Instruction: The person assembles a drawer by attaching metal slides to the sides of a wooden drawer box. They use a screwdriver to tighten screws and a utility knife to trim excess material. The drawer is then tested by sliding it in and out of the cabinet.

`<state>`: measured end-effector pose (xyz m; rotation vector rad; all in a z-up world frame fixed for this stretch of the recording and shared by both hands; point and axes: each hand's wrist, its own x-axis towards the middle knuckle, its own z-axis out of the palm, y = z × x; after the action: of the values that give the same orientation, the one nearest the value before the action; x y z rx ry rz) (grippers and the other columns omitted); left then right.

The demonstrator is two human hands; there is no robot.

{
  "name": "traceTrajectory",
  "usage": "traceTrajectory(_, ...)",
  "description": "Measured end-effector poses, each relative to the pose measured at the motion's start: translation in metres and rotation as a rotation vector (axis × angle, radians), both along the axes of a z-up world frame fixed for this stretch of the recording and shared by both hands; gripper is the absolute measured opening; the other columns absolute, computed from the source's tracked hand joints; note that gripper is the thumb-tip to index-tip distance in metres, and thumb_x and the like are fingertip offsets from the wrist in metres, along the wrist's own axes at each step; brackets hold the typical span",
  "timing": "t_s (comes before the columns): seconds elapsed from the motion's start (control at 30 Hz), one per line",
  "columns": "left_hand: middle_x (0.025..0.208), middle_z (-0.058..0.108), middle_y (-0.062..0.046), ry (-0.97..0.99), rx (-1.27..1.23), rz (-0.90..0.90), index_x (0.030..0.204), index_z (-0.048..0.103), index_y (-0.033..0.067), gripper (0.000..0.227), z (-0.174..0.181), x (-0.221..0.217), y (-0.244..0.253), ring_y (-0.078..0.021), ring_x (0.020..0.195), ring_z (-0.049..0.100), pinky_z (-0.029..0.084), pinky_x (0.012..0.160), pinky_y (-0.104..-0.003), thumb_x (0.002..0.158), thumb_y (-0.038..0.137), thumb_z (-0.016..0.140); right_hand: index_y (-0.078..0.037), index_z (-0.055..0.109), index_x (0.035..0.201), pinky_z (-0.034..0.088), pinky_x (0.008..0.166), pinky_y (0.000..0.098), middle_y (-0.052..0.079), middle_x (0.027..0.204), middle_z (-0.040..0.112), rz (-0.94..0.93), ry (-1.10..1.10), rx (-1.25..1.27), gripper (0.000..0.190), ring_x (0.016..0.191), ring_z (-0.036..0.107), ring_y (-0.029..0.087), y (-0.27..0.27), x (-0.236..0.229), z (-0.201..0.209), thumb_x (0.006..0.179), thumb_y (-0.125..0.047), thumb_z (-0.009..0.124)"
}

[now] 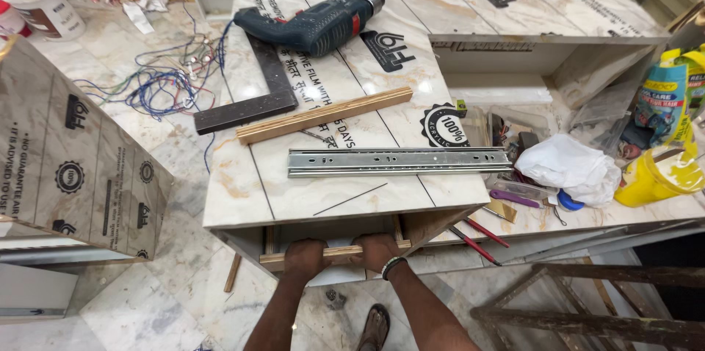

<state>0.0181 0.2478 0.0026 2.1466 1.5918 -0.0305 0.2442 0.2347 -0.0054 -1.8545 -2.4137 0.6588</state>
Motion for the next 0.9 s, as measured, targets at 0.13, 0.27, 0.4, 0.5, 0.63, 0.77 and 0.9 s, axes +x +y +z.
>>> traceTrajectory(0.13, 0.099, 0.075, -0.006, 0.056, -0.033, -0.088, 0.104, 0.076, 0.0201, 0.037, -0.001, -0.001, -0.023, -0.0247, 0.098, 0.071, 0.055, 0.088, -0.041, 0.081, 0.048, 0.082, -0.017, 0.076, 0.108, 0.056, 0.085, 0.0412, 0.011, 0.097, 0.076, 0.004, 0.03, 0.036, 0.046, 0.09, 0.072, 0.029, -0.027, -0.005, 0.016, 0.075, -0.048, 0.079)
traceTrajectory(0.27, 0.096, 0.075, -0.005, 0.064, -0.107, -0.08, 0.104, 0.075, 0.0205, 0.032, -0.004, -0.004, -0.077, -0.0241, 0.091, 0.073, 0.056, 0.085, -0.04, 0.083, 0.045, 0.079, -0.019, 0.079, 0.099, 0.056, 0.079, 0.0432, 0.008, 0.092, 0.075, 0.014, 0.042, 0.0, 0.034, 0.084, 0.072, 0.029, -0.084, -0.009, 0.03, 0.078, -0.045, 0.078)
traceTrajectory(0.4, 0.088, 0.074, -0.006, 0.0, -0.081, -0.107, 0.096, 0.075, 0.0185, 0.03, -0.008, -0.01, -0.136, -0.0265, 0.084, 0.072, 0.056, 0.079, -0.041, 0.083, 0.045, 0.08, -0.02, 0.08, 0.092, 0.057, 0.075, 0.0422, 0.006, 0.088, 0.075, 0.015, 0.102, 0.014, 0.026, 0.079, 0.072, 0.028, -0.142, -0.013, 0.036, 0.077, -0.04, 0.078)
traceTrajectory(0.5, 0.083, 0.074, -0.007, -0.064, -0.03, -0.123, 0.091, 0.076, 0.0161, 0.029, -0.01, -0.012, -0.161, -0.0275, 0.079, 0.072, 0.057, 0.075, -0.042, 0.084, 0.044, 0.08, -0.018, 0.079, 0.09, 0.057, 0.076, 0.0409, 0.007, 0.087, 0.075, 0.01, 0.117, 0.014, 0.024, 0.079, 0.071, 0.028, -0.167, -0.014, 0.037, 0.077, -0.039, 0.08)
traceTrajectory(0.63, 0.082, 0.074, -0.007, -0.023, -0.064, -0.147, 0.092, 0.075, 0.0154, 0.028, -0.008, -0.013, -0.166, -0.0269, 0.08, 0.072, 0.056, 0.075, -0.042, 0.087, 0.042, 0.078, -0.016, 0.079, 0.089, 0.056, 0.075, 0.0416, 0.006, 0.087, 0.075, 0.041, 0.134, 0.049, 0.024, 0.08, 0.071, 0.028, -0.174, -0.015, 0.037, 0.076, -0.037, 0.081)
traceTrajectory(0.77, 0.087, 0.074, -0.005, 0.042, -0.122, -0.158, 0.097, 0.074, 0.0171, 0.028, -0.002, -0.01, -0.145, -0.0252, 0.085, 0.072, 0.056, 0.079, -0.041, 0.087, 0.042, 0.078, -0.017, 0.079, 0.091, 0.056, 0.077, 0.0409, 0.006, 0.088, 0.075, 0.023, 0.11, 0.032, 0.026, 0.081, 0.071, 0.027, -0.155, -0.015, 0.038, 0.076, -0.038, 0.081)
traceTrajectory(0.9, 0.092, 0.074, -0.004, 0.073, -0.125, -0.145, 0.103, 0.075, 0.0201, 0.027, 0.004, -0.008, -0.107, -0.0236, 0.089, 0.072, 0.056, 0.082, -0.04, 0.086, 0.041, 0.078, -0.02, 0.078, 0.096, 0.057, 0.08, 0.0392, 0.005, 0.091, 0.075, -0.002, 0.038, -0.019, 0.029, 0.082, 0.072, 0.026, -0.117, -0.015, 0.04, 0.077, -0.041, 0.08)
